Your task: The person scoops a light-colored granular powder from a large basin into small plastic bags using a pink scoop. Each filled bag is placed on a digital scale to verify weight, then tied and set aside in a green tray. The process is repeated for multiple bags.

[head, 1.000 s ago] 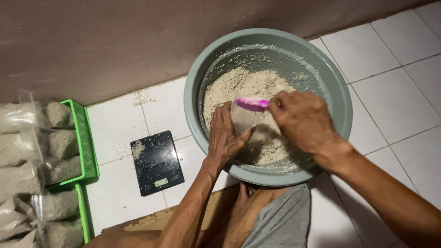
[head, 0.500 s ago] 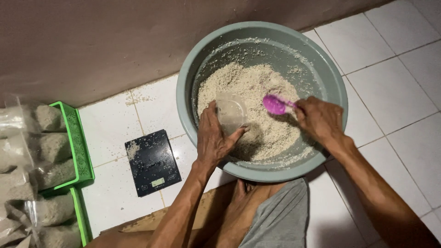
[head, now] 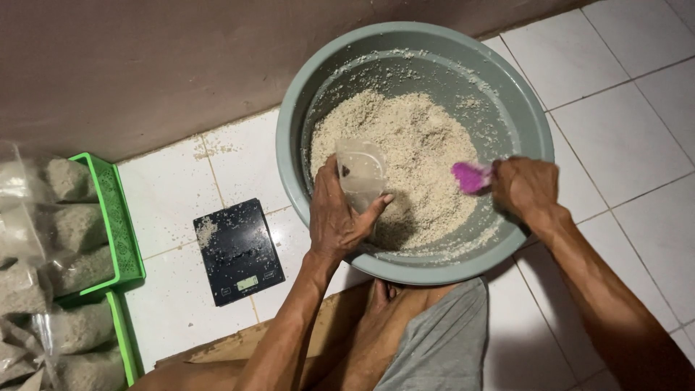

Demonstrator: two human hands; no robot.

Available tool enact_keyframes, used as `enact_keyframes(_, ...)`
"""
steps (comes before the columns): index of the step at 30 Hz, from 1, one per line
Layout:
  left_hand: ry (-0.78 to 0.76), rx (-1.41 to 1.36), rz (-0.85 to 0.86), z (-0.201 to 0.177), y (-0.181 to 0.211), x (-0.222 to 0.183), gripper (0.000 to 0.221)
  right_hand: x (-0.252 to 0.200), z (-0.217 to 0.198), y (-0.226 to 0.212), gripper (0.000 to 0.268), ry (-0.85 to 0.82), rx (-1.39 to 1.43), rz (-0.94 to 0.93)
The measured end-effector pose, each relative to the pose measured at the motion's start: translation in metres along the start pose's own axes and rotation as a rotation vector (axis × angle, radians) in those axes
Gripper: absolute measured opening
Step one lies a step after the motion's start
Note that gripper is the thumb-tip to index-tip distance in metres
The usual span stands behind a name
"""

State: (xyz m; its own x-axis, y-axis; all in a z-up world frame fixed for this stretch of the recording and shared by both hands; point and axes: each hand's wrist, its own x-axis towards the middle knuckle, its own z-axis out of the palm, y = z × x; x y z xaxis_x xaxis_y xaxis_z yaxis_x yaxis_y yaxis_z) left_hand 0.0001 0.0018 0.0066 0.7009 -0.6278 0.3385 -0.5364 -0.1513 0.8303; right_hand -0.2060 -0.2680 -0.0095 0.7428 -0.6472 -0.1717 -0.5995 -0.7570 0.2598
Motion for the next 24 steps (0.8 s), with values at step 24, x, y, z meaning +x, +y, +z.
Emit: enact_keyframes(24,0.005,0.15,0.148,0.014,-0.018,0.0,0.092,0.014,-0.064,-0.016,0.034,-0.323,0.457,0.176)
